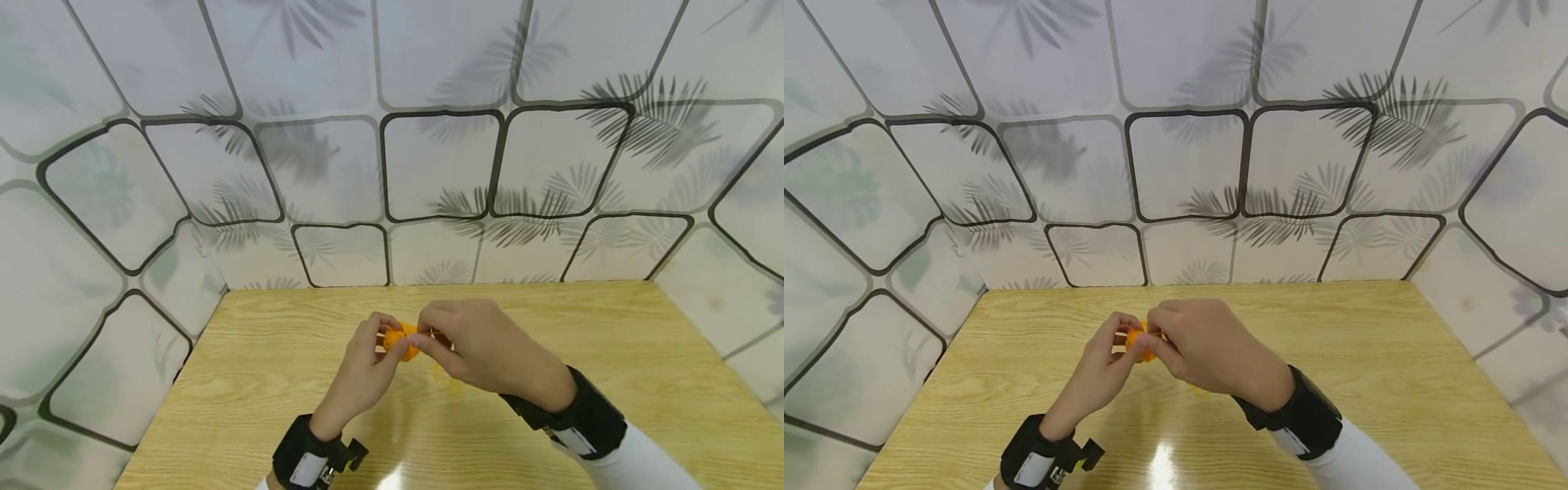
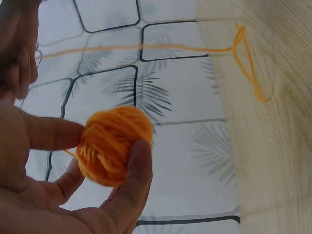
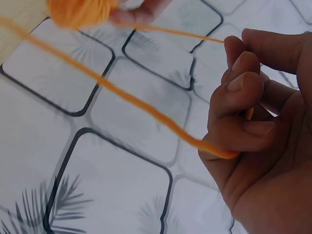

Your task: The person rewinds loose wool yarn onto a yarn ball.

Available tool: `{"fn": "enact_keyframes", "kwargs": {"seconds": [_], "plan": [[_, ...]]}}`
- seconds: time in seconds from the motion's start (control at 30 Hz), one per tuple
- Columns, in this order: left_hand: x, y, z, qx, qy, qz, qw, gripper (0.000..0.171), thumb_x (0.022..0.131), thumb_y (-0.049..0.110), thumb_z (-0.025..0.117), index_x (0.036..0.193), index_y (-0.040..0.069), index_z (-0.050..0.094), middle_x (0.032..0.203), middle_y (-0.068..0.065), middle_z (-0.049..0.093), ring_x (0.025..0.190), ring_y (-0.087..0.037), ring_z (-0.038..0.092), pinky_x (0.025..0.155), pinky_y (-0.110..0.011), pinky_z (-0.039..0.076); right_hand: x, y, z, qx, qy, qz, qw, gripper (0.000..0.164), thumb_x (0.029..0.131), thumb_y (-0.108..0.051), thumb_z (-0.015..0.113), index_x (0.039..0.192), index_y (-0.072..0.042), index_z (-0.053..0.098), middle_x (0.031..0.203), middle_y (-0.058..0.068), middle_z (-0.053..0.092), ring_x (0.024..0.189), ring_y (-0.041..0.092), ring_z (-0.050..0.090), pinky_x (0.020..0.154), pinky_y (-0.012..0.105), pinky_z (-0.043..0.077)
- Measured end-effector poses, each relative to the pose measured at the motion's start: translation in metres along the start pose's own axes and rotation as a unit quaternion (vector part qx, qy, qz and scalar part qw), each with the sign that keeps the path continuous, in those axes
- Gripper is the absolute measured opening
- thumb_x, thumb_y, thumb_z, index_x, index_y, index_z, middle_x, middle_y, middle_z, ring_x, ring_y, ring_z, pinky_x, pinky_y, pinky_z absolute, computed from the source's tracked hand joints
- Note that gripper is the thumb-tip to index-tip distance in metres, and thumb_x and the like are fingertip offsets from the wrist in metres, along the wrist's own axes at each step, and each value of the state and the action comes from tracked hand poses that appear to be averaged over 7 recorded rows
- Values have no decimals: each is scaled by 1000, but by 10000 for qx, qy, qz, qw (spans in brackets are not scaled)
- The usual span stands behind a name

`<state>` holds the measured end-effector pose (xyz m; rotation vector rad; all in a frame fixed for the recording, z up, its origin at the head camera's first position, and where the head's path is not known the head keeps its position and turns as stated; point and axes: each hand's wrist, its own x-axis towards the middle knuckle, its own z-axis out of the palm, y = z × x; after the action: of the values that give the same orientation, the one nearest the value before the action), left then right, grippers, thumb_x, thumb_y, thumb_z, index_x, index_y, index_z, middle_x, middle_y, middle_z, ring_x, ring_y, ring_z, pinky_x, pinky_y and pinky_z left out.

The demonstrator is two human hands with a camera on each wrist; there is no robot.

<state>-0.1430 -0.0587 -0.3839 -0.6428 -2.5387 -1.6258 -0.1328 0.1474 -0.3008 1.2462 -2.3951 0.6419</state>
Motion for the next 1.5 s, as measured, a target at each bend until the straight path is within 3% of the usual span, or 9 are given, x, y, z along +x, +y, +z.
{"fn": "enact_keyframes", "kwargs": {"seconds": [0.3,0.67,0.87,1.07,1.27,1.5], "plan": [[23,7,-18,-1151,782,-89,9902,20,104,8,57,122,1,52,119,-22,54,100,-33,62,81,-38,58,-21,-14,28,323,-194,-36,9993,17,103,-19,63,86,-18,61,70,-15,44,56,-6,35,51,11,33],[22,43,-38,-2359,647,365,9689,21,105,0,52,124,-5,45,122,-23,51,106,-32,63,89,-39,57,-35,-4,63,469,-587,343,9966,23,105,-11,56,83,-16,54,66,-14,32,52,-4,25,48,13,26],[9,65,-42,-2444,266,839,9657,21,104,0,50,123,-5,45,120,-21,51,104,-29,61,86,-35,57,-37,17,77,253,-754,631,9948,20,104,-11,58,84,-15,57,66,-13,40,53,-1,32,50,16,34],[-7,76,-38,-2230,-168,1288,9661,17,103,1,53,118,-6,48,119,-18,50,100,-32,56,81,-31,56,-37,42,85,-62,-854,802,9931,16,104,-8,56,88,-12,54,64,-9,31,53,2,27,50,19,29],[-23,78,-27,-2262,-1006,1118,9624,15,105,4,54,119,-1,50,120,-17,50,104,-33,55,81,-33,57,-32,63,79,-411,-686,653,9947,16,93,-8,66,87,-14,53,68,-8,40,56,6,38,51,21,37],[-37,67,-13,-1392,-1548,625,9761,14,106,15,56,118,11,52,119,-5,56,106,-24,56,84,-34,56,-12,70,53,-1046,-320,764,9911,18,103,-7,56,86,-9,53,62,-6,35,49,9,33,46,23,33]]}}
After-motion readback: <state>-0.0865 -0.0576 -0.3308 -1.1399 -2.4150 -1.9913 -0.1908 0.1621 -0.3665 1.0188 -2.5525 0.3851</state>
